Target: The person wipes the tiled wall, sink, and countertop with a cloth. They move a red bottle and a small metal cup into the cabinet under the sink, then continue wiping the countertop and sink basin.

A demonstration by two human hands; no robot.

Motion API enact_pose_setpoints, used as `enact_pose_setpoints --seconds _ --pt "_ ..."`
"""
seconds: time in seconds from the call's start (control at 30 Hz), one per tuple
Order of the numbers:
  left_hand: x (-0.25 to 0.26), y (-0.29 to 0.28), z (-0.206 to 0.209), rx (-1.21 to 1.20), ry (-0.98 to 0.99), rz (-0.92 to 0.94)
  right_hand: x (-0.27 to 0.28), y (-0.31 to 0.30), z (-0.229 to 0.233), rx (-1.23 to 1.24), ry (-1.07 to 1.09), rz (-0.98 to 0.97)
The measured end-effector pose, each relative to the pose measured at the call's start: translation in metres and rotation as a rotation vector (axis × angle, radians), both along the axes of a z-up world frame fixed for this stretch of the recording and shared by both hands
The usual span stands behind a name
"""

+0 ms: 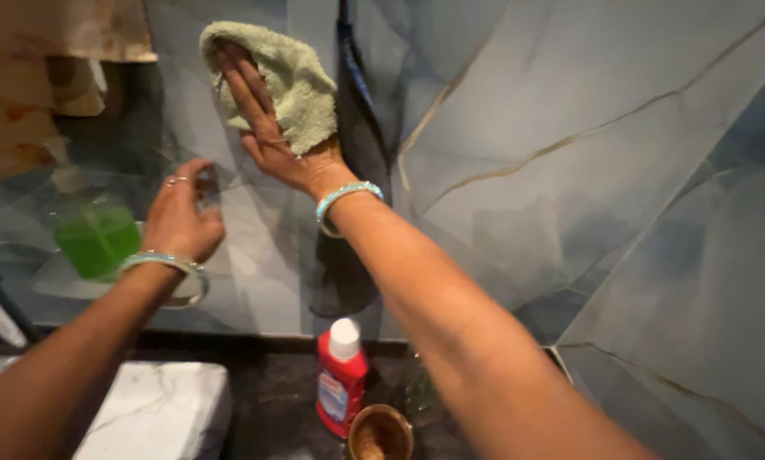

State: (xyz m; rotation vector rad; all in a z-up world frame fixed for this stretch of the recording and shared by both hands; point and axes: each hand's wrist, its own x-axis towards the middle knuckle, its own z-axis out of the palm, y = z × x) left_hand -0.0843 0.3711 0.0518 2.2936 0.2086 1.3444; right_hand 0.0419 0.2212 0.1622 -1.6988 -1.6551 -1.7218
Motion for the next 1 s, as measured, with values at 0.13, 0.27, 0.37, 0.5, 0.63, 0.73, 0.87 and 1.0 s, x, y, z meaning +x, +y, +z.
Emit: enact_pose_setpoints --seconds 0.13,0.27,0.37,0.5,0.63,0.73,0.87,1.0 --pt "0.014 -0.008 -0.023 -0.05 -0.112 0.051 0.0 0.007 -0.015 -0.21 -0.049 -0.26" --pt "0.014 -0.007 -0.045 -0.186 -0.057 0.078 0.004 0.011 -0.042 -0.316 -0.18 -0.1" --pt "0.015 -0.01 -0.065 -0.17 -0.051 0.061 0.014 0.009 -0.071 -0.381 -0.188 -0.088" --pt "0.016 -0.021 -0.088 -0.177 0.033 0.059 0.03 0.005 -0.111 -0.606 -0.139 -0.308" --pt "0.013 -0.027 -0.107 -0.221 0.157 0.073 0.056 -0.009 -0.152 -0.542 -0.318 -0.094" --pt "0.008 -0.026 -0.118 -0.154 0.227 0.096 0.078 -0.024 -0.176 -0.53 -0.534 -0.176" --pt "0.001 -0.023 -0.123 -0.189 0.303 0.096 0.095 -0.049 -0.195 -0.556 -0.564 -0.162" --pt "-0.007 -0.033 -0.119 -0.23 0.309 0.041 0.099 -0.089 -0.17 -0.714 -0.077 0.102"
